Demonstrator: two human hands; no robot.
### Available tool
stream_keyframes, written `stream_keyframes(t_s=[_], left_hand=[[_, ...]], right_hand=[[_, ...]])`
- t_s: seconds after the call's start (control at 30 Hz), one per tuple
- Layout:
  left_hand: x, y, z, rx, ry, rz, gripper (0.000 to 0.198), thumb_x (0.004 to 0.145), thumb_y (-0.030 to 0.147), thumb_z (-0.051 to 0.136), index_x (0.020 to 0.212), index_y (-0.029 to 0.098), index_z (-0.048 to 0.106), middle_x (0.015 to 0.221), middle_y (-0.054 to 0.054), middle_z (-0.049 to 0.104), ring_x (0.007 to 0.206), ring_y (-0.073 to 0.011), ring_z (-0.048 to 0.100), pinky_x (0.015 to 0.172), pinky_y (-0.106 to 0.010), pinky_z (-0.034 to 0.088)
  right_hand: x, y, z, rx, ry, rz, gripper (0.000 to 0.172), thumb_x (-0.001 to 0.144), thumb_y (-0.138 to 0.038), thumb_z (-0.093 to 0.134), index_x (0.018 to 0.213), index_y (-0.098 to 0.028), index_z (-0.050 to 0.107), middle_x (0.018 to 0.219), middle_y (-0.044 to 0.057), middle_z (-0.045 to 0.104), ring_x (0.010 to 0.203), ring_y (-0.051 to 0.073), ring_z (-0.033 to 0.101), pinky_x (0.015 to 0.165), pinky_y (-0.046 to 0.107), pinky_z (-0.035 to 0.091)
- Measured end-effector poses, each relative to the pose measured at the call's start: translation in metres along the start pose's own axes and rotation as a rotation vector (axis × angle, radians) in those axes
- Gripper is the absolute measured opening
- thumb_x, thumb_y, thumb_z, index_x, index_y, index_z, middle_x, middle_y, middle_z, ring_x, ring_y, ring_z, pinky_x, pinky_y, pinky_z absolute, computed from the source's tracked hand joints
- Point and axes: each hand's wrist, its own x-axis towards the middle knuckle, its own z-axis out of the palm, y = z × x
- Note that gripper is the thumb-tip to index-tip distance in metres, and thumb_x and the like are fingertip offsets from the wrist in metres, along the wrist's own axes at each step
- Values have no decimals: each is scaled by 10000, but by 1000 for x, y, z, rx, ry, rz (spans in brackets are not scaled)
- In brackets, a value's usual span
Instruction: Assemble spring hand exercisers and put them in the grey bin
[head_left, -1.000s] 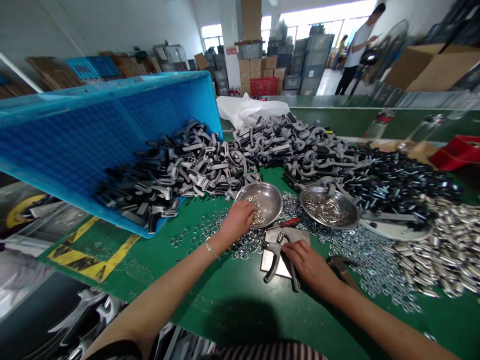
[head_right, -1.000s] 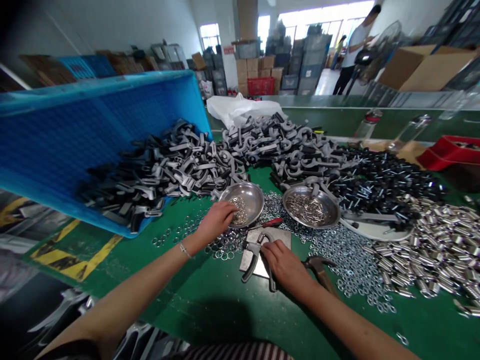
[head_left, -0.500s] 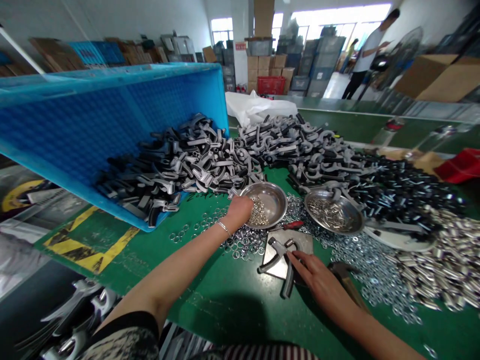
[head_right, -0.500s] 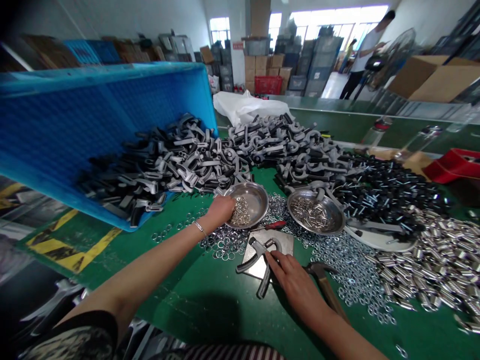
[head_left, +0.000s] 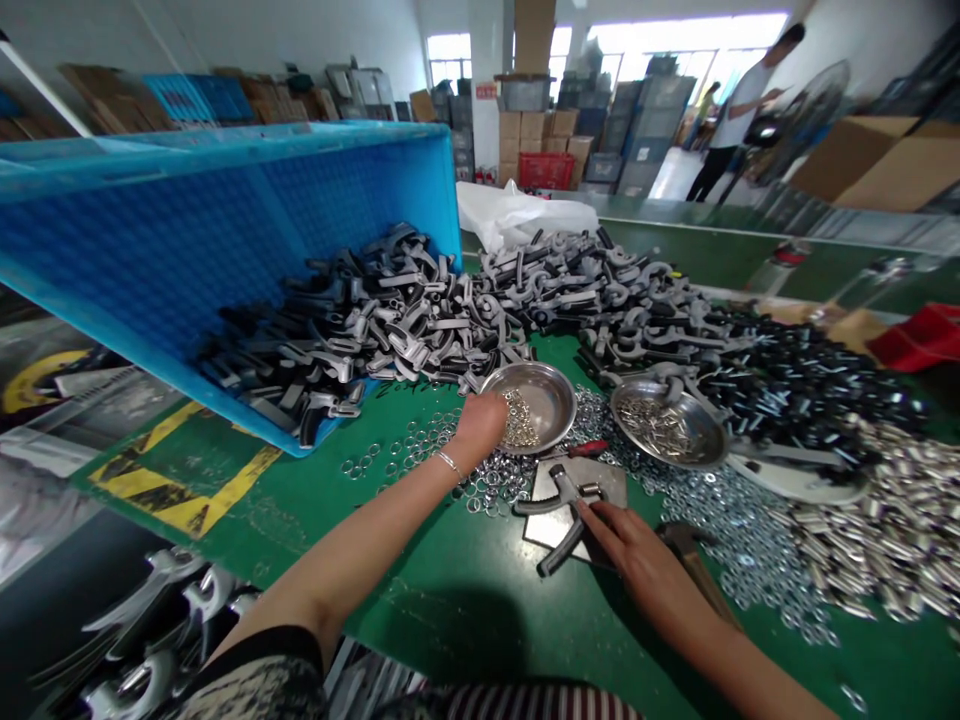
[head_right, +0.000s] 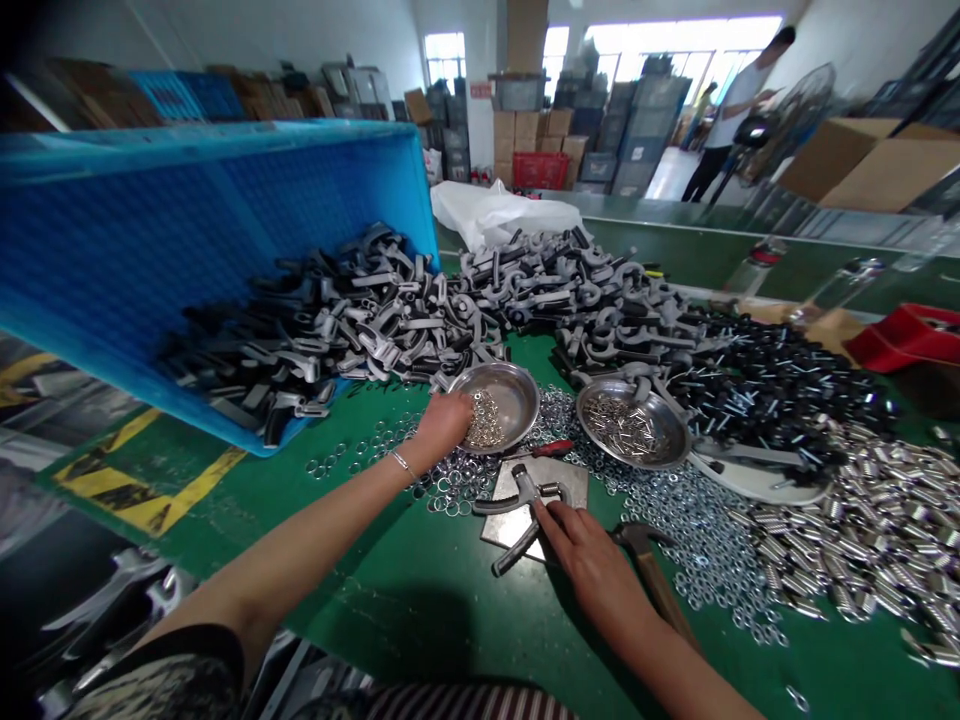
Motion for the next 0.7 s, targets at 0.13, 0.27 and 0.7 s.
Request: stream_keyframes(t_s=[0.13, 0.27, 0.7], left_hand=[[-26, 10, -15, -100, 86, 12, 267, 1033, 177, 380, 1058, 50, 614, 1046, -153, 678, 980, -215, 638, 908, -341, 472], [-82, 40, -16, -276, 55, 249, 226, 1038, 291, 429, 1076, 170, 615, 1054, -63, 678, 991, -184, 619, 933, -319, 477], [-166, 75, 18, -769, 23, 140, 116, 988, 197, 512, 1061, 191, 603, 1072, -55, 688, 1019, -203, 628, 973, -370, 476]], right_hand=[[-3, -1, -4, 15, 4, 9, 830, 864, 46, 360, 1608, -250, 142, 1328, 137, 606, 1142, 255, 627, 975, 428, 556], [-9, -1, -1, 34, 16, 45, 856, 847, 59, 347, 1610, -260, 128, 1334, 132, 607, 1153, 252, 626, 976, 436, 555], [5, 9, -15, -77, -96, -84, 764, 839, 49, 391, 1557, -203, 313, 1428, 134, 577, 1139, 256, 628, 969, 424, 570]])
